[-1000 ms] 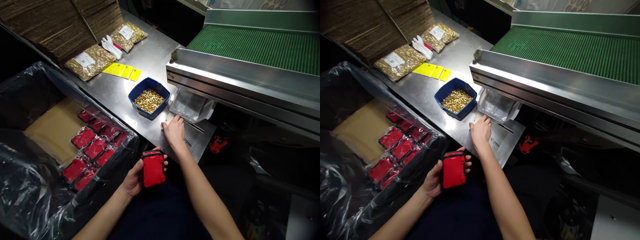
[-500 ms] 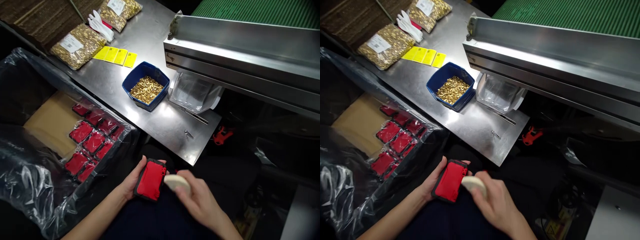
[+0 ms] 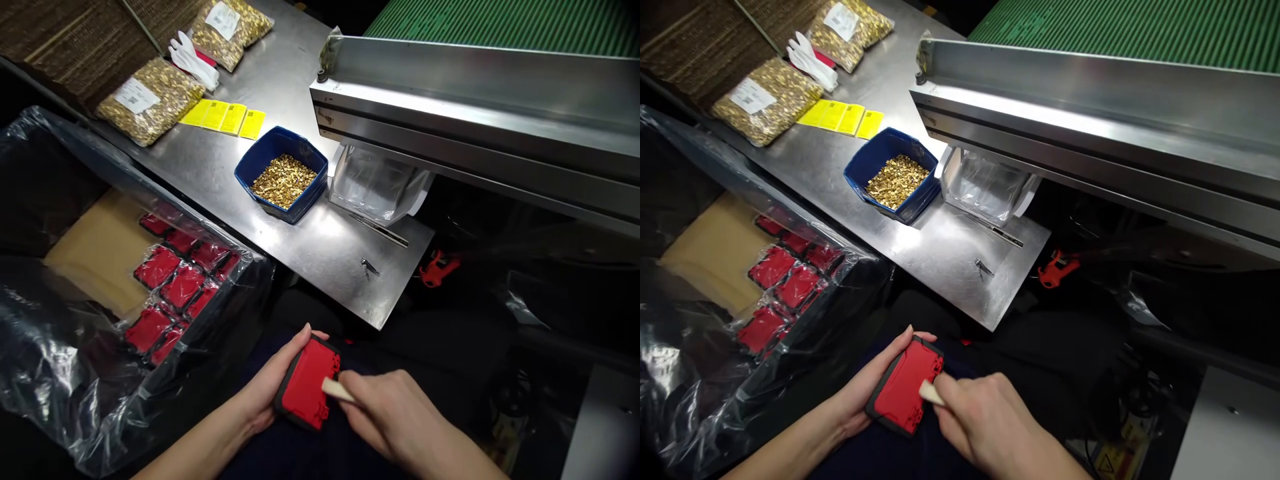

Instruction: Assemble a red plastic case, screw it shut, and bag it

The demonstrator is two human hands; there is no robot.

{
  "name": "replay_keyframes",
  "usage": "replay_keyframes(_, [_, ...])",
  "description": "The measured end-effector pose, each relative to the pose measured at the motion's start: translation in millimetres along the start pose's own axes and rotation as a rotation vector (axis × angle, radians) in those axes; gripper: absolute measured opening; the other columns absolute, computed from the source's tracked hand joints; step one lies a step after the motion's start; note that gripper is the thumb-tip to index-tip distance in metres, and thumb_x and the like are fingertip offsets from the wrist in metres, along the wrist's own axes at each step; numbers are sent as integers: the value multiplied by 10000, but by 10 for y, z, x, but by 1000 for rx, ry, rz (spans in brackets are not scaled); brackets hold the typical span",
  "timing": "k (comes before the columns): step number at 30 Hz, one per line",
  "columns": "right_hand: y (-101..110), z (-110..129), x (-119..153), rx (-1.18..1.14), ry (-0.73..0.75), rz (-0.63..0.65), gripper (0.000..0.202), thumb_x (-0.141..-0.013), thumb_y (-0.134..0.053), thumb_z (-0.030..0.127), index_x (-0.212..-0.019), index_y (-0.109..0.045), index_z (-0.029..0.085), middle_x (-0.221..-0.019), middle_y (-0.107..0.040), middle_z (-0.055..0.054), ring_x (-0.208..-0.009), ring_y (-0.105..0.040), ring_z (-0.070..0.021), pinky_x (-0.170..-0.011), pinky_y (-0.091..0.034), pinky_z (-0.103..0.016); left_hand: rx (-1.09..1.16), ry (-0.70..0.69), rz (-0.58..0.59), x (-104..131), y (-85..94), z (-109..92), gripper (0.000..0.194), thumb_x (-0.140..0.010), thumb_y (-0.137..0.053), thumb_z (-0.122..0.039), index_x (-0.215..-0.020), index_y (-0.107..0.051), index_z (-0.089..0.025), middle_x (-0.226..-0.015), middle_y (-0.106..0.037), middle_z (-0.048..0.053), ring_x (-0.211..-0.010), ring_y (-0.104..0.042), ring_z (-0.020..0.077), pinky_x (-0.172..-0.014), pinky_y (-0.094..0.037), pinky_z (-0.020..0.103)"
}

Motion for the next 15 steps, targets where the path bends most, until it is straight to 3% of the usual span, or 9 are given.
replay_keyframes(2, [-11,28,3,-5,21,2,92,-1037,-473,255,-972,-537,259,-771,-709,39,-597,-652,-142,-548,-314,-272,-24,-27,1,-1,2,-20,535,-943,-613,-644,-1209,-698,-188,-948,-783,110,-812,-726,211,-747,-577,281])
replay_keyframes(6, [21,-23,-41,38,-60,-48,110,-1049,-455,273,-984,-543,257,-777,-728,28,-610,-674,-153,-561,-327,-265,-49,-35,-26,2,42,-26,534,-943,-614,-641,-1230,-696,-198,-929,-771,87,-721,-691,177,-664,-554,253])
replay_keyframes(11, [-47,93,-104,65,2,-27,57,-999,-515,239,-948,-534,256,-772,-750,33,-608,-698,-152,-536,-292,-271,-78,-67,-5,-1,70,-61,548,-949,-609,-634,-1293,-663,-211,-1041,-779,120,-879,-731,236,-785,-590,318])
replay_keyframes(15, [-30,9,-126,114,-89,-34,73,-1031,-496,272,-977,-544,259,-768,-755,30,-605,-707,-163,-541,-279,-274,-63,-47,-30,-14,114,-41,518,-962,-594,-621,-1275,-659,-213,-996,-780,101,-786,-722,209,-705,-584,293])
Point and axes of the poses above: each hand's wrist, its own x-axis away from the middle knuckle, its own y-axis out of the back of the hand, z = x × y, the point moved 10 cm from there along -x, towards the middle knuckle
